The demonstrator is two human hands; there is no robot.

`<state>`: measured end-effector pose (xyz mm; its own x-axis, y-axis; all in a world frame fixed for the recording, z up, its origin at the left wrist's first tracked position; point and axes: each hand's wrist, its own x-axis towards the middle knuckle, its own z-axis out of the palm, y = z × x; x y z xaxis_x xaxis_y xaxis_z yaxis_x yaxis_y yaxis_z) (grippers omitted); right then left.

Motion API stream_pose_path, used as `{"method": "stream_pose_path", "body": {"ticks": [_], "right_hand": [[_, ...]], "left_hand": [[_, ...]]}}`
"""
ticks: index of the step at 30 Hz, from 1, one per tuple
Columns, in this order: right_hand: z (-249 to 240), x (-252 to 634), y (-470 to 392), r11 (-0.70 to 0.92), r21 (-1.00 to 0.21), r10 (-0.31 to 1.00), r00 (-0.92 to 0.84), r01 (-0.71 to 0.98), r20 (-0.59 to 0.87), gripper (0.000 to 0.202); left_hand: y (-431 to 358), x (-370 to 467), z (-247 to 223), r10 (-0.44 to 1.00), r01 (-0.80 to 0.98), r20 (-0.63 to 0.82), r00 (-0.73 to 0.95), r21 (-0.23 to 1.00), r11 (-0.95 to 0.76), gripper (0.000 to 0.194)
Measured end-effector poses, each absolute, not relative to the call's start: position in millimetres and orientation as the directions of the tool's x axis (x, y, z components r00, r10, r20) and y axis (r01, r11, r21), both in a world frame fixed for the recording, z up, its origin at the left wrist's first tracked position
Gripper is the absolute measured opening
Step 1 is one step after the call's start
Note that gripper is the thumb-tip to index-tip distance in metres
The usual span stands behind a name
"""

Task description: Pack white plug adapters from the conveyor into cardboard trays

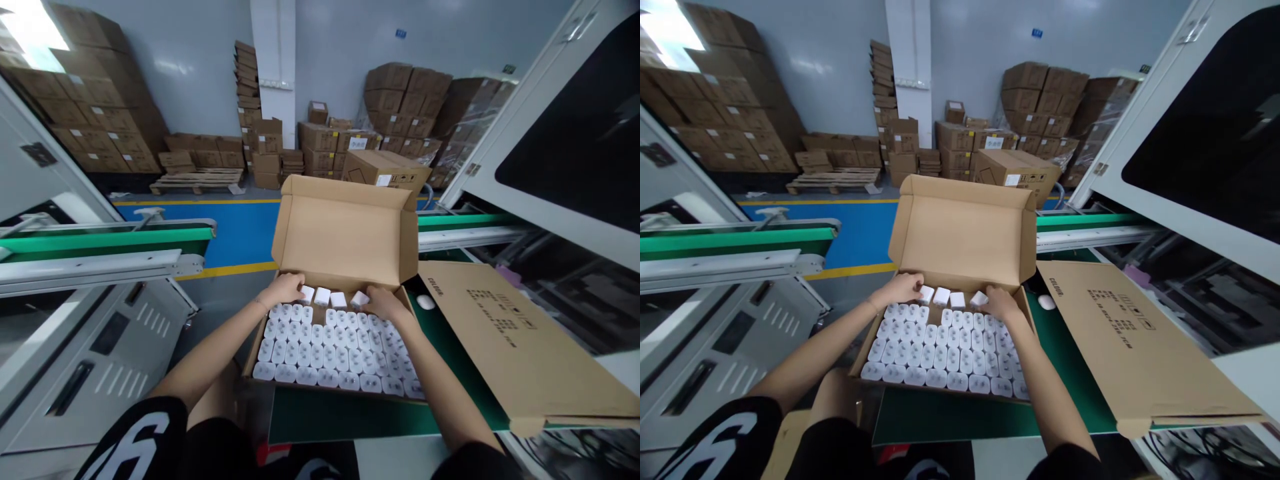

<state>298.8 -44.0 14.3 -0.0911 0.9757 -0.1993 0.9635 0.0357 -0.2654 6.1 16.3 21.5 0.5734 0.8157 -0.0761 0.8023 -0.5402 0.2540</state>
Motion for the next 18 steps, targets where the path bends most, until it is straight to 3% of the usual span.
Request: {"method": "stream_pose_path", "body": {"ticks": [4, 9, 12, 15, 18], "right_hand": [[10, 294, -40, 0.098, -0.347, 0.961, -0.179, 0.933, -0.21, 0.026], [28, 274, -50, 0.135, -0.368, 0.971, -0.197, 0.92, -0.135, 0.037], [41, 252, -63, 0.272, -0.381, 0.933, -0.339, 0.884, -0.119, 0.039], [44, 221, -72, 0.316, -0.213, 0.909, -0.36, 0.924, -0.212, 0.042], [41, 196, -75, 0.242, -0.071, 0.931, -0.252, 0.968, -0.264, 0.044]], "left_hand": [[21, 13, 19, 0.794, 0.778, -0.094, 0.601, 0.298, -0.553, 0.012], [9, 11, 33, 0.791, 0.779, -0.105, 0.602, 0.294, -0.554, 0.024], [-6, 8, 46, 0.676, 0.688, -0.159, 0.72, 0.293, -0.664, 0.031], [-18, 13, 48, 0.611, 0.641, -0.197, 0.767, 0.185, -0.745, 0.027], [-24, 21, 40, 0.682, 0.709, -0.227, 0.695, 0.059, -0.703, 0.043]]}}
